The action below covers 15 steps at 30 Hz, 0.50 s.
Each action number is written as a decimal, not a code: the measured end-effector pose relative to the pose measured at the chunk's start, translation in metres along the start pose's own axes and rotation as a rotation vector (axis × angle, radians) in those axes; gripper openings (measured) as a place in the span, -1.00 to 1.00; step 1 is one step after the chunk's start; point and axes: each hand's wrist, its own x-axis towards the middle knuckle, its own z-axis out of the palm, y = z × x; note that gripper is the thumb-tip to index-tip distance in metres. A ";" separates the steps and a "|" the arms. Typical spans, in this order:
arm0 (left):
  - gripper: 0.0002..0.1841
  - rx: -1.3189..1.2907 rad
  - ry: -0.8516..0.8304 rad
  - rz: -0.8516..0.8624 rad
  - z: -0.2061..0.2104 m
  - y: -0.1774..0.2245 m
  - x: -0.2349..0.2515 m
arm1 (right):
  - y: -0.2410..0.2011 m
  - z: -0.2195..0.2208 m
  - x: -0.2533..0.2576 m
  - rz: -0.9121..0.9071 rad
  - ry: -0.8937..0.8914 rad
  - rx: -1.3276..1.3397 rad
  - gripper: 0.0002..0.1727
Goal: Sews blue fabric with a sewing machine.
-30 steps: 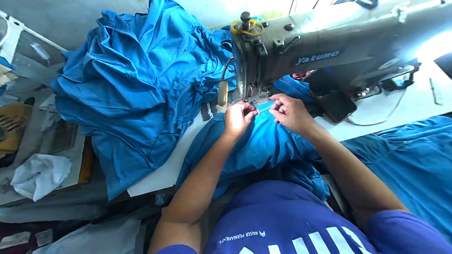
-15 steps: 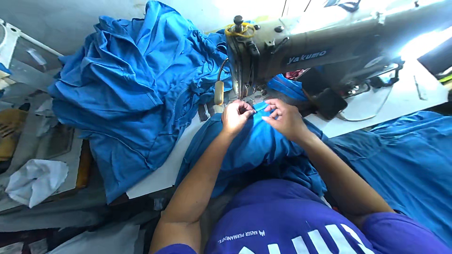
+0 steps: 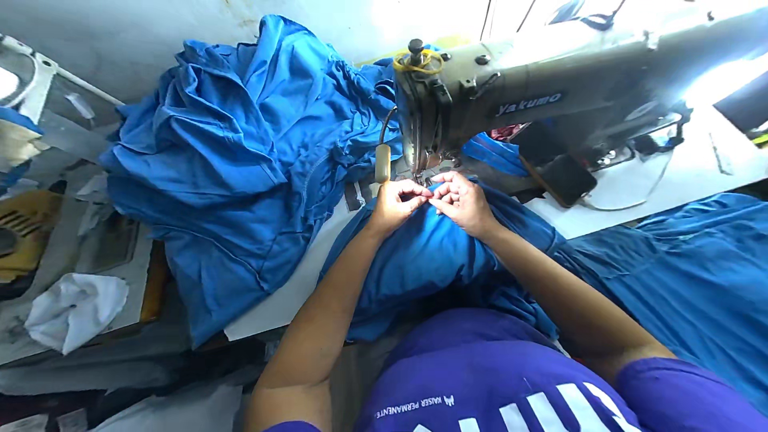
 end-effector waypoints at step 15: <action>-0.94 0.252 0.086 0.110 0.008 -0.004 -0.010 | 0.002 0.005 -0.007 -0.228 0.060 -0.309 -0.84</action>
